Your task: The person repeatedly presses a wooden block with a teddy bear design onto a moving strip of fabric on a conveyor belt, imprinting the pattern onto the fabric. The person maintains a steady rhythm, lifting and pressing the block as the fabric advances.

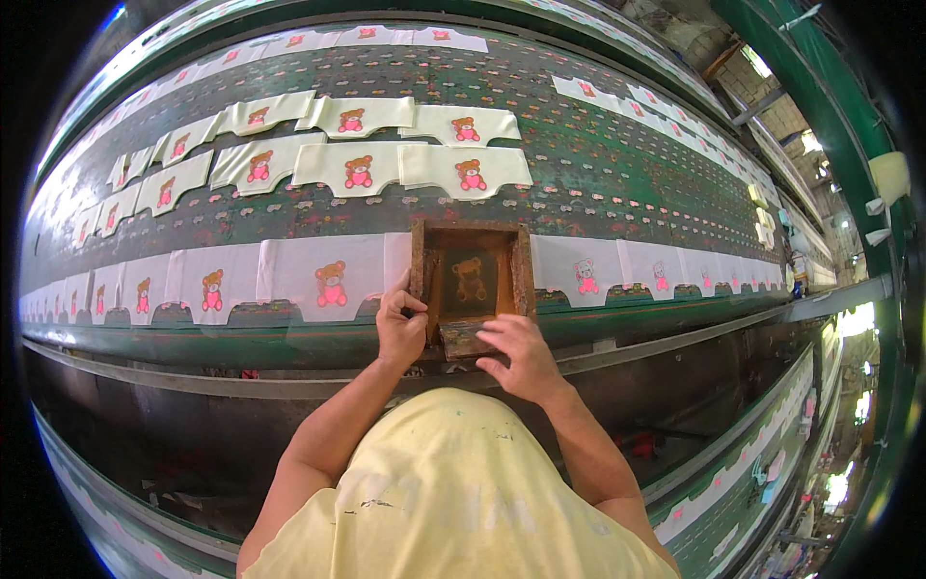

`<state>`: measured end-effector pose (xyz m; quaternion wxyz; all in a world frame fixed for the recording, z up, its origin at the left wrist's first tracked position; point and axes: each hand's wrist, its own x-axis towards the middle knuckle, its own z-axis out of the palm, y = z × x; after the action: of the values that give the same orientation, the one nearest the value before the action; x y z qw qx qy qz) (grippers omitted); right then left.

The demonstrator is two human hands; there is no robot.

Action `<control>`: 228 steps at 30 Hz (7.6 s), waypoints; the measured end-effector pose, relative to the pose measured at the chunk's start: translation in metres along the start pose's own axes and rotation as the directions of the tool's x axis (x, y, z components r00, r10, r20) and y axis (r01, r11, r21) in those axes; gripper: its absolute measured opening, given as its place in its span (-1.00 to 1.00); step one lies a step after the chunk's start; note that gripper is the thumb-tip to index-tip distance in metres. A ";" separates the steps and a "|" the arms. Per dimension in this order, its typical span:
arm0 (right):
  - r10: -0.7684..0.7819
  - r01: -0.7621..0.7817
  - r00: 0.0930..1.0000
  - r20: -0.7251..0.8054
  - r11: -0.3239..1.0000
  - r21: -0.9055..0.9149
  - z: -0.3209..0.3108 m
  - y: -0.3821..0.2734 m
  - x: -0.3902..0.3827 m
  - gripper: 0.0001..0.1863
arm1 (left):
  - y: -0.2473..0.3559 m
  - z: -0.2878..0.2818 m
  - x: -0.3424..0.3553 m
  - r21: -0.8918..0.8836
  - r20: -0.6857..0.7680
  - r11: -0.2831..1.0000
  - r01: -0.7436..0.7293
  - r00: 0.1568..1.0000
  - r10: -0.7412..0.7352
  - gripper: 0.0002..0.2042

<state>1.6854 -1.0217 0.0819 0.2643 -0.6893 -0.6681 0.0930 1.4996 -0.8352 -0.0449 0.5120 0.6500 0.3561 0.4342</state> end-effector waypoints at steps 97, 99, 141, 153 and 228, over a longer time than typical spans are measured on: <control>-0.089 0.102 0.986 0.142 0.991 -0.086 -0.153 0.229 -0.076 -0.52 | 0.048 0.266 -0.005 0.036 0.125 0.972 0.232 0.964 -0.235 -0.90; -0.084 0.096 0.987 0.137 0.992 -0.082 -0.151 0.226 -0.084 -0.52 | 0.048 0.267 -0.005 -0.022 0.131 0.963 0.269 0.956 -0.264 -0.88; 0.476 -0.242 0.843 -0.250 0.751 0.615 -0.258 0.450 -0.277 -0.57 | 0.086 0.526 -0.065 0.075 0.028 0.995 -0.069 0.997 0.067 -0.73; 0.365 -0.149 0.917 -0.164 0.691 0.708 -0.293 0.517 -0.307 -0.59 | 0.098 0.569 -0.066 -0.221 0.010 0.930 0.292 0.955 -0.298 -0.76; 0.018 -0.020 0.988 0.151 1.000 0.010 -0.307 0.431 -0.216 -0.52 | 0.085 0.569 -0.062 0.192 0.071 0.981 0.028 0.997 -0.043 -0.79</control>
<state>2.1898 -1.2913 0.0810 0.2161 -0.6851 -0.6790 0.1512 2.0069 -1.1130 -0.0307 0.4681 0.7055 0.3882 0.3640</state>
